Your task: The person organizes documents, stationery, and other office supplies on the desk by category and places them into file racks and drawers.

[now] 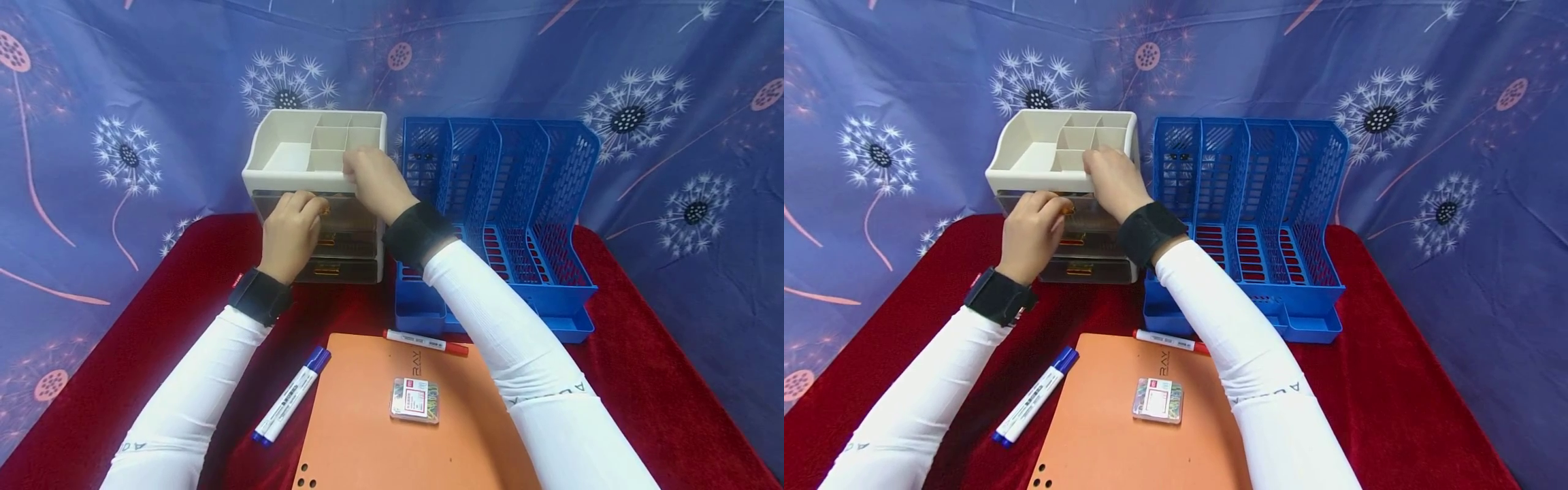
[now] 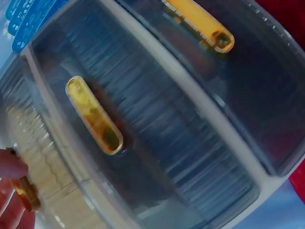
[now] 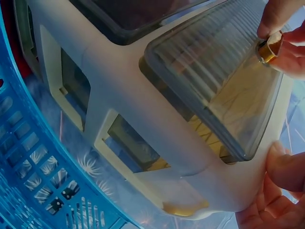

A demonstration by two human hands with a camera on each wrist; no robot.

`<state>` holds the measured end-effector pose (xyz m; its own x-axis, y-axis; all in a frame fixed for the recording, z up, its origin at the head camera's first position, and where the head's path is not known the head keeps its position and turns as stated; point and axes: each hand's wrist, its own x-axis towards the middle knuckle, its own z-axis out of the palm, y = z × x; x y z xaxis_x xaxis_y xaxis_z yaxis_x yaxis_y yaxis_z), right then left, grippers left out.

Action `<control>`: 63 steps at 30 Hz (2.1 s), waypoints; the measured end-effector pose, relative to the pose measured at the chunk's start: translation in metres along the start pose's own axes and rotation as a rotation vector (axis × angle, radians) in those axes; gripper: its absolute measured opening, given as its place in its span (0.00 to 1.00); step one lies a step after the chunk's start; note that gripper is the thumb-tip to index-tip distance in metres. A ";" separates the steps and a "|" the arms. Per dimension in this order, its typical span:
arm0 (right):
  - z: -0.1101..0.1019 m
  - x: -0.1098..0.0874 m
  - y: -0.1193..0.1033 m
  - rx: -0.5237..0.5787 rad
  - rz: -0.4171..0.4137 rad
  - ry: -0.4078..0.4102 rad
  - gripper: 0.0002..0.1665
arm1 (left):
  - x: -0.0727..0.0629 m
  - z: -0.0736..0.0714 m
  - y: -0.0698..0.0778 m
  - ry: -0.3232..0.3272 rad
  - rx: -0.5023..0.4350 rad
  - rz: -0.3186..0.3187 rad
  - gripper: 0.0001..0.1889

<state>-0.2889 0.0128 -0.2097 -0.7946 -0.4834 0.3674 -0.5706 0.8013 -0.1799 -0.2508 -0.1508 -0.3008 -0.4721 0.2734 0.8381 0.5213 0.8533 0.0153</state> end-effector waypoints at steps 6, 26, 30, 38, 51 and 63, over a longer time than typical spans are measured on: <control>0.001 0.000 0.000 0.008 0.001 0.000 0.12 | -0.005 0.007 -0.001 0.049 -0.019 -0.024 0.13; -0.002 -0.002 0.001 0.036 0.039 -0.001 0.13 | -0.001 0.017 -0.004 0.087 -0.045 -0.034 0.12; -0.001 -0.003 0.001 0.041 0.050 0.000 0.13 | -0.001 0.016 -0.004 0.078 -0.056 -0.027 0.12; 0.001 -0.002 0.002 0.041 0.037 0.013 0.13 | -0.005 0.012 -0.004 0.042 -0.053 0.040 0.10; 0.000 0.001 0.002 0.004 0.024 0.004 0.11 | -0.036 0.021 -0.004 -0.015 -0.030 0.178 0.11; 0.003 0.002 0.000 0.006 0.022 -0.001 0.11 | -0.049 0.035 -0.019 -0.042 0.054 0.214 0.08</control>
<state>-0.2912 0.0112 -0.2120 -0.8069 -0.4662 0.3628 -0.5547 0.8093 -0.1936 -0.2628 -0.1651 -0.3615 -0.3850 0.4680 0.7954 0.5743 0.7962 -0.1904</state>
